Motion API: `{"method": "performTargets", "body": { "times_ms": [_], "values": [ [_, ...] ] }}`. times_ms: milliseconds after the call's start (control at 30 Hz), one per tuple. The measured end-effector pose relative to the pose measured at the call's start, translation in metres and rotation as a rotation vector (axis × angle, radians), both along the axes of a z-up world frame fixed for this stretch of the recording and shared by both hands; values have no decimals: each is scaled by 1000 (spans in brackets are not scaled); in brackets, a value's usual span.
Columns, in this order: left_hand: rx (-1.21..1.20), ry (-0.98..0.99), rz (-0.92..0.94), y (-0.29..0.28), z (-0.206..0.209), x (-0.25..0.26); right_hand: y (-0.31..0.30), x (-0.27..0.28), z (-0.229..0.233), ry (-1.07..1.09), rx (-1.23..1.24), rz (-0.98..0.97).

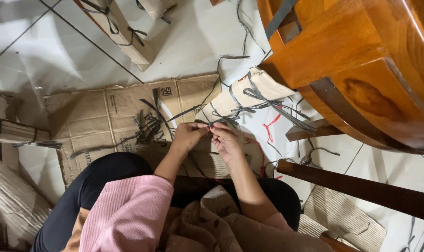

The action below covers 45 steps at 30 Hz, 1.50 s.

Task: Wrapping the legs of a wooden chair with cardboard and securing them with plastic ties.

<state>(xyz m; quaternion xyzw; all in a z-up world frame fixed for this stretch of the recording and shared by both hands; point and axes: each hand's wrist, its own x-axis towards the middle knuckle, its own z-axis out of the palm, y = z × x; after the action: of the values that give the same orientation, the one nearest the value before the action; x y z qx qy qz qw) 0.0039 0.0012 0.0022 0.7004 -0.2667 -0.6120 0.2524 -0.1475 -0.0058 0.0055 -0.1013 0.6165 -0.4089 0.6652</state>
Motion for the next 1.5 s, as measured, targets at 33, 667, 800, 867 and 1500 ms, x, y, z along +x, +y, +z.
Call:
{"method": "performTargets", "body": {
  "times_ms": [33, 667, 800, 867, 1500],
  "values": [
    [-10, -27, 2, 1, -1, 1, 0, 1, 1, 2, 8, -22],
    [-99, 222, 286, 5, 35, -12, -4, 4, -11, 822, -130, 398],
    [-109, 229, 266, 6, 33, -13, 1, 1, -1, 850, -320, 433],
    [-121, 235, 260, 6, 28, -13, 3, -3, 5, 869, -405, 456],
    [-317, -232, 4, 2, 35, -5, 4, -6, -11, 185, -102, 301]
  ]
}}
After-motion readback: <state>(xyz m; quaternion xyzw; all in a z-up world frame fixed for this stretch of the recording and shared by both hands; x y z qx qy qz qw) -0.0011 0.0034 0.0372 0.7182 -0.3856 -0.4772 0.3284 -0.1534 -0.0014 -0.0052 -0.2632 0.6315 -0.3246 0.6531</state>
